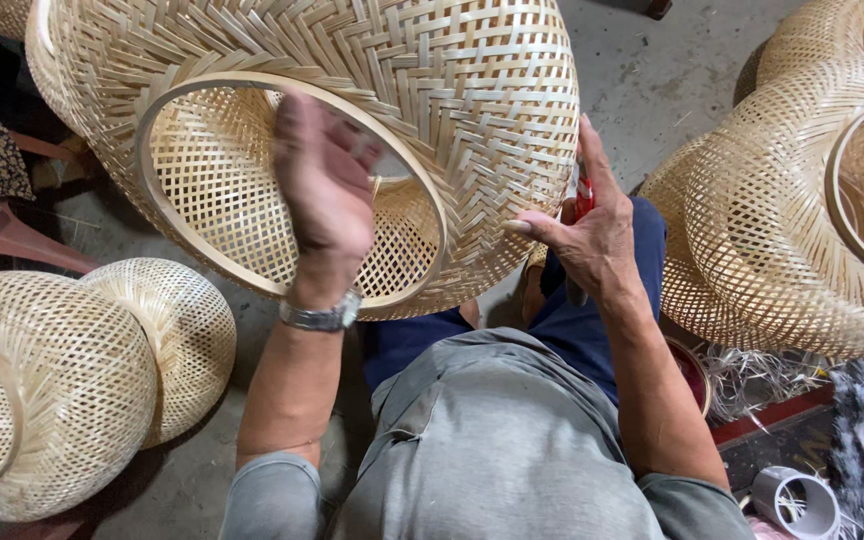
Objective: The person is finishing the rim of a woven bamboo basket. They use a red-handled tool to tuck and secure the loose ends of the bamboo strips along the top edge, rotating the basket to work around the circumference.
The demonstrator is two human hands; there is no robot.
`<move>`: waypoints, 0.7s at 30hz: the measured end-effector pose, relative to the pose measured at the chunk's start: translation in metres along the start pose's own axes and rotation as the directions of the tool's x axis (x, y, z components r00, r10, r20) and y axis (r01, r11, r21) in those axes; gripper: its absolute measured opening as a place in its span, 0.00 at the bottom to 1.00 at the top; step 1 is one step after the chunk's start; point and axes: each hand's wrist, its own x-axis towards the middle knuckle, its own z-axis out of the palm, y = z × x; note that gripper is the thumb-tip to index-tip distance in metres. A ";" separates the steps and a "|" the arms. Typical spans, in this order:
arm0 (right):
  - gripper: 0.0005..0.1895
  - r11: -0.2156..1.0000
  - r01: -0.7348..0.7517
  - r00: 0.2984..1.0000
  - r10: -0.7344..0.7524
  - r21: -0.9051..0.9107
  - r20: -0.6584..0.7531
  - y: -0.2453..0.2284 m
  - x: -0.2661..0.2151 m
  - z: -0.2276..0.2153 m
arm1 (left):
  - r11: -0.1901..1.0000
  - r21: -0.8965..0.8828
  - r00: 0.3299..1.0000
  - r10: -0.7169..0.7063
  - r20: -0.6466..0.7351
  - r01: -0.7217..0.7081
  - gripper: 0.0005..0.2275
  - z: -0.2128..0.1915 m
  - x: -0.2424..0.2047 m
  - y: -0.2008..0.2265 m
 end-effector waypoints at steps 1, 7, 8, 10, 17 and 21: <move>0.57 1.000 0.006 1.000 -0.007 -0.027 -0.005 -0.002 0.000 0.001 | 0.999 -0.044 1.000 0.005 0.017 -0.004 0.17 0.000 0.009 0.008; 0.57 0.983 0.003 0.997 -0.017 -0.184 -0.074 -0.003 -0.004 0.011 | 0.973 -0.201 0.988 -0.088 0.127 0.113 0.17 0.014 0.037 0.022; 0.57 0.975 -0.001 0.996 -0.018 -0.224 -0.082 -0.004 -0.004 0.013 | 0.965 -0.242 0.982 -0.060 0.177 0.102 0.15 0.017 0.042 0.014; 0.57 0.953 -0.012 0.996 -0.017 -0.304 -0.093 -0.006 -0.005 0.013 | 0.955 -0.288 0.988 -0.034 0.151 0.076 0.14 0.018 0.052 0.006; 0.28 0.759 0.208 0.948 -0.313 -0.616 -0.065 -0.019 -0.010 0.001 | 0.962 -0.257 0.995 -0.077 0.070 0.092 0.15 0.015 0.074 0.005; 0.17 0.719 0.275 0.911 -0.406 -0.638 -0.066 -0.041 -0.004 -0.002 | 0.955 -0.278 0.990 -0.076 0.122 0.107 0.13 0.017 0.071 0.008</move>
